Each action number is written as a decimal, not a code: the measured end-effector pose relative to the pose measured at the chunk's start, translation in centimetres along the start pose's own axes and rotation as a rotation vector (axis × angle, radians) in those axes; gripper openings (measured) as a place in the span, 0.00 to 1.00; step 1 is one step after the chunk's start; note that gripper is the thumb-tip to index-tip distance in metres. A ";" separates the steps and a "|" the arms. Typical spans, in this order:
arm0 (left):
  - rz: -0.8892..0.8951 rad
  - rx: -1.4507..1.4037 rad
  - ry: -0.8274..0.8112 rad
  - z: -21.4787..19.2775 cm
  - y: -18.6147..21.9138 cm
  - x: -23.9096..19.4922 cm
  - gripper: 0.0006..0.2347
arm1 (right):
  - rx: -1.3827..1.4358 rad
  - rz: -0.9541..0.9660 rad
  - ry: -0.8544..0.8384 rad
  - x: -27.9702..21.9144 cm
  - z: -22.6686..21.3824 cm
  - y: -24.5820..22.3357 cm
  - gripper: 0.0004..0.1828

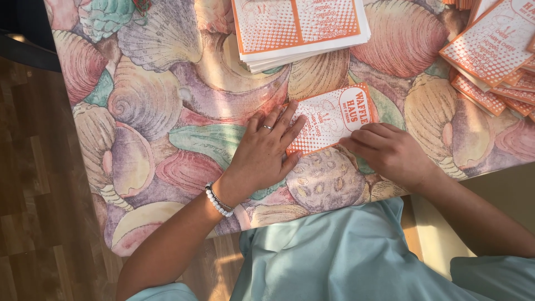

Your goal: Folding flat paper bag templates into finished bags and stacking them on a table.

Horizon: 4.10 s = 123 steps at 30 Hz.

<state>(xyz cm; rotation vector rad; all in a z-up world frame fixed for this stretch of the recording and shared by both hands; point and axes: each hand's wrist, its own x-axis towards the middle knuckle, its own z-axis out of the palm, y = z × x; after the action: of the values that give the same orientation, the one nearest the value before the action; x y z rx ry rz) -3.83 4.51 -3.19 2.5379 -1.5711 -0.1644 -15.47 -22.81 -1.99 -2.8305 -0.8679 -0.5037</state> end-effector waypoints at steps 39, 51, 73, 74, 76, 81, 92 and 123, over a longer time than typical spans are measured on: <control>0.015 0.025 0.059 0.2 0.5 0.0 0.26 | -0.082 0.096 -0.022 0.8 -0.2 -1.3 0.13; -0.060 0.000 0.020 0.5 1.0 -0.3 0.29 | 0.052 0.217 -0.057 3.0 -0.7 -0.2 0.18; -0.050 0.003 0.053 0.0 1.6 -0.4 0.25 | 0.127 0.133 0.028 1.7 -1.4 0.3 0.12; -0.052 -0.001 0.046 0.0 1.6 -0.4 0.25 | 0.076 0.094 0.043 0.6 -0.3 0.1 0.11; -0.048 -0.005 0.038 -0.1 1.6 -0.3 0.25 | 0.022 0.062 0.059 -0.7 0.8 -0.1 0.09; -0.078 -0.060 0.064 0.2 0.8 0.5 0.28 | 0.018 0.090 0.132 -1.6 1.5 -0.3 0.09; -0.129 -0.020 -0.005 -1.9 1.7 2.9 0.29 | 0.002 0.281 -0.197 6.7 0.2 2.0 0.22; -0.029 -1.153 0.486 -5.5 2.2 13.0 0.17 | 0.821 0.613 0.743 0.0 -7.0 8.0 0.42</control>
<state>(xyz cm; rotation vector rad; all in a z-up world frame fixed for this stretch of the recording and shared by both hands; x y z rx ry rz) 0.93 -7.71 2.45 1.5176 -0.8367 -0.3104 -12.84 -30.99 4.31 -1.7785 -0.0080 -0.7785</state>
